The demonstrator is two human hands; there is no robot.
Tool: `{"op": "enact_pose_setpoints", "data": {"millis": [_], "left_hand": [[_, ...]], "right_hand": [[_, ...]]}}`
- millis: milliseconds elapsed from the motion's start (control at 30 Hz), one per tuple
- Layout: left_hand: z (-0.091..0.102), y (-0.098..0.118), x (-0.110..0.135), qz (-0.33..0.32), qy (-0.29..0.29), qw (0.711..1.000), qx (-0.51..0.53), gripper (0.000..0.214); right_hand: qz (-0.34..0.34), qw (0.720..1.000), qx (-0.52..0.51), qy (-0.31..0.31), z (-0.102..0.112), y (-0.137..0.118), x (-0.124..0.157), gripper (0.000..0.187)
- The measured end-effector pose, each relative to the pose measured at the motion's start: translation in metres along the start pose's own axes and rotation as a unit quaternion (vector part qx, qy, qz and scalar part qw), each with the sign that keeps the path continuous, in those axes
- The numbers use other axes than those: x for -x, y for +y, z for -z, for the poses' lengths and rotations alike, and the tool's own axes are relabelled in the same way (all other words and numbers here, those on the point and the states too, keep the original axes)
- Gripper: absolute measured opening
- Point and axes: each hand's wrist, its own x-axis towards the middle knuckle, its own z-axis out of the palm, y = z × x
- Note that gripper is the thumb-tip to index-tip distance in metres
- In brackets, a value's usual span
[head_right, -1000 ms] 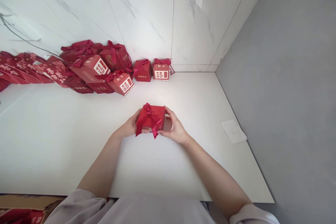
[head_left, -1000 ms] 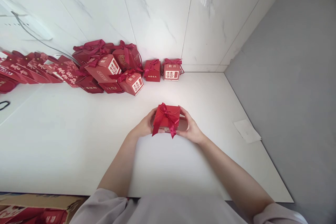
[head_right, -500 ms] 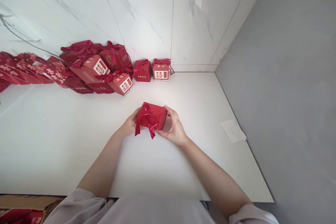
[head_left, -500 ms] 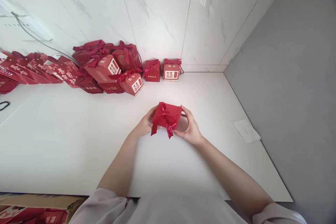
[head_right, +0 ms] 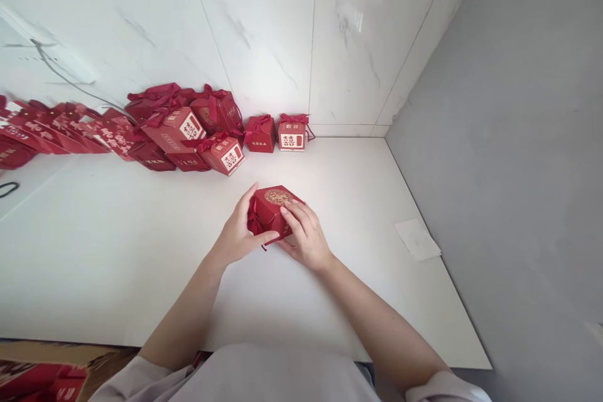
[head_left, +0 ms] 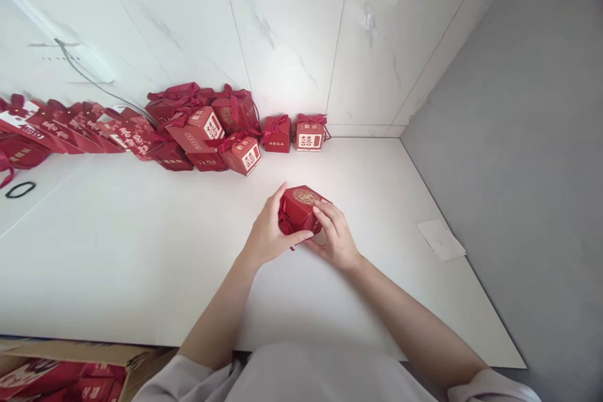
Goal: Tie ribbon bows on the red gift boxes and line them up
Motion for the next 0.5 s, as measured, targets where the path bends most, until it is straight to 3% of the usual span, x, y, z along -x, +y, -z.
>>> {"op": "enact_pose_setpoints", "data": {"millis": [100,267,367,500], "left_hand": [[-0.008,0.009,0.007,0.006,0.017,0.998,-0.056,0.103],[-0.002,0.001,0.011,0.039,0.020,0.999,-0.014,0.096],[0.025,0.009,0.019,0.032,0.016,0.999,-0.001,0.080],[0.085,0.046,0.050,0.034,0.057,0.997,-0.046,0.075]], "right_hand": [[0.013,1.000,-0.014,-0.002,-0.001,-0.002,0.002,0.091],[0.026,0.998,-0.051,-0.032,0.002,-0.012,0.005,0.089],[0.009,0.996,-0.080,-0.049,0.008,-0.020,0.009,0.087],[-0.060,0.991,-0.108,-0.052,0.012,-0.022,0.015,0.075]]}}
